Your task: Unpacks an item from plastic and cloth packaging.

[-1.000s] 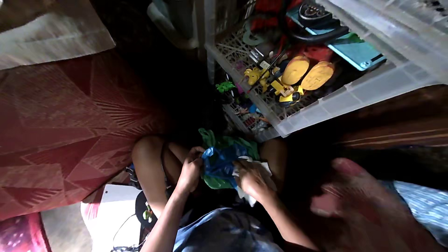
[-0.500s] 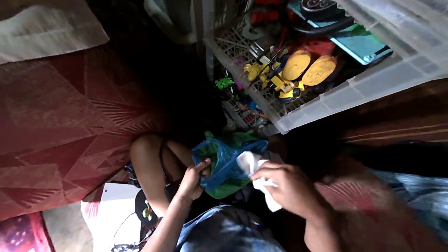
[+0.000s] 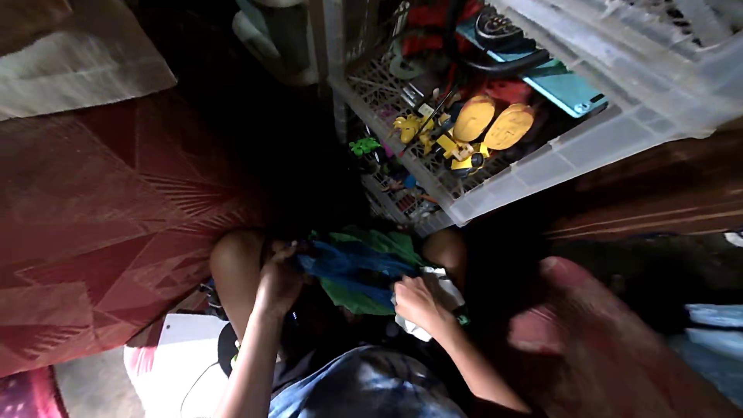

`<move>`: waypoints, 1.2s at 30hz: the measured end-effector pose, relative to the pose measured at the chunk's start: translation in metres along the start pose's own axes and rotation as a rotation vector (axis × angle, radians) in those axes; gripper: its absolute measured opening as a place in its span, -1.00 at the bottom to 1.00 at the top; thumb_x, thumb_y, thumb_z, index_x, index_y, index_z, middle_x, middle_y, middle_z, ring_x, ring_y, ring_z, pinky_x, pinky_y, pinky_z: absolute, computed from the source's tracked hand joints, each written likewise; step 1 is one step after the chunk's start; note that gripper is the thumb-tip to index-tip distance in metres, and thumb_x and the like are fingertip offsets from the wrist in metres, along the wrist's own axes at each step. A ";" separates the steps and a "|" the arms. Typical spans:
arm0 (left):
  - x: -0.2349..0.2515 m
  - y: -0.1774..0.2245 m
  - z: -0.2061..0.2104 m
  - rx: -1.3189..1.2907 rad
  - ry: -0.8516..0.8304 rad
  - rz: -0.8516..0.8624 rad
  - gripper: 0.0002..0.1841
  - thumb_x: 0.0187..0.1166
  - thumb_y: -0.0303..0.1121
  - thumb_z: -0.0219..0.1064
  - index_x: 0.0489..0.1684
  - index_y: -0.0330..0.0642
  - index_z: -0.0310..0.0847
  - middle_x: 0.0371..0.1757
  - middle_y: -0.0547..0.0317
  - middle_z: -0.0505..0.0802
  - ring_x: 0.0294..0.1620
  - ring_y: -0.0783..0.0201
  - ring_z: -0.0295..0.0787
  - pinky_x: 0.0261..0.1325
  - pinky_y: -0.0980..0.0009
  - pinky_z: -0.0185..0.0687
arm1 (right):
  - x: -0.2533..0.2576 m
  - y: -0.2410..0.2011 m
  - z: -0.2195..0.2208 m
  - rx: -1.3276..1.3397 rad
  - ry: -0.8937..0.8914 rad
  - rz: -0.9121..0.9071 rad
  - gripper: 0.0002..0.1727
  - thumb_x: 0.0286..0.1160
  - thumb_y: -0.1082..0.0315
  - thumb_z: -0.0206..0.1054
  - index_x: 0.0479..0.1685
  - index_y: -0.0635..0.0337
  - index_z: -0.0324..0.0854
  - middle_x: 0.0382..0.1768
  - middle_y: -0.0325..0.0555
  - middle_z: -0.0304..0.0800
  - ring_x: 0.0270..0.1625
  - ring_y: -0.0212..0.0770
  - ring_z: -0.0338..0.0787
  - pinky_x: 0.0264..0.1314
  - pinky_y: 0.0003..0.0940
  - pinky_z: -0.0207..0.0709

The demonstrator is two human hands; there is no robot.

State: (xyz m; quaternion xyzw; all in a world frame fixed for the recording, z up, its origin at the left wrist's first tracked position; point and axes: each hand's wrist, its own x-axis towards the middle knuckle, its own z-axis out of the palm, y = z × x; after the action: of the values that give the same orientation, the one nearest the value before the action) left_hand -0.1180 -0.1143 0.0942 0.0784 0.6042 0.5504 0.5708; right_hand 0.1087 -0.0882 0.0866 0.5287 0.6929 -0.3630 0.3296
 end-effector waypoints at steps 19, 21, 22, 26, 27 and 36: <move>-0.011 -0.007 0.062 2.006 -0.715 -0.029 -0.55 0.80 -0.52 0.01 0.65 -0.43 0.29 0.57 -0.41 0.54 0.62 -0.37 0.43 0.55 -0.28 0.33 | -0.053 0.028 -0.032 -0.047 -0.089 0.104 -0.65 0.62 0.35 0.22 0.22 0.36 0.72 0.40 0.27 0.65 0.50 0.26 0.57 0.46 0.25 0.37; -0.015 -0.001 0.063 2.020 -0.769 -0.002 -0.58 0.74 -0.55 0.08 0.56 -0.47 0.38 0.52 -0.41 0.58 0.58 -0.35 0.47 0.53 -0.26 0.36 | -0.060 0.029 -0.034 -0.072 -0.105 0.105 -0.66 0.61 0.36 0.22 0.21 0.35 0.72 0.38 0.26 0.66 0.48 0.26 0.59 0.43 0.23 0.40; -0.018 0.000 0.063 2.026 -0.786 0.026 -0.59 0.72 -0.56 0.11 0.51 -0.49 0.42 0.48 -0.41 0.61 0.55 -0.34 0.51 0.51 -0.26 0.38 | -0.065 0.030 -0.034 -0.077 -0.102 0.109 -0.67 0.61 0.37 0.22 0.20 0.34 0.72 0.37 0.25 0.66 0.46 0.26 0.60 0.41 0.23 0.41; -0.030 0.014 0.076 2.046 -0.830 -0.040 -0.54 0.67 -0.47 0.26 0.52 -0.48 0.41 0.49 -0.40 0.60 0.57 -0.33 0.48 0.51 -0.27 0.36 | -0.079 0.035 -0.037 -0.045 -0.022 0.138 -0.68 0.57 0.40 0.26 0.20 0.32 0.75 0.33 0.26 0.68 0.39 0.29 0.65 0.33 0.27 0.46; -0.034 0.016 0.079 2.045 -0.847 -0.046 -0.51 0.64 -0.43 0.32 0.51 -0.46 0.41 0.48 -0.39 0.60 0.56 -0.33 0.49 0.49 -0.29 0.37 | -0.082 0.035 -0.038 -0.042 -0.027 0.151 -0.68 0.58 0.41 0.27 0.20 0.33 0.75 0.34 0.26 0.68 0.40 0.28 0.64 0.35 0.26 0.44; -0.003 -0.009 0.090 1.997 -0.783 -0.073 -0.23 0.63 -0.34 0.37 0.80 -0.33 0.04 0.56 -0.43 0.53 0.58 -0.38 0.47 0.47 -0.32 0.38 | -0.051 0.021 -0.036 -0.026 -0.070 0.205 -0.64 0.60 0.38 0.26 0.29 0.34 0.68 0.44 0.28 0.60 0.50 0.27 0.58 0.44 0.24 0.42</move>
State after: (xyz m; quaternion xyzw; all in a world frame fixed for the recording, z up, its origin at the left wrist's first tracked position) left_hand -0.0423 -0.0675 0.1127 0.6625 0.5579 -0.2734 0.4185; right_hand 0.1380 -0.0789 0.1444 0.5793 0.6279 -0.3369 0.3958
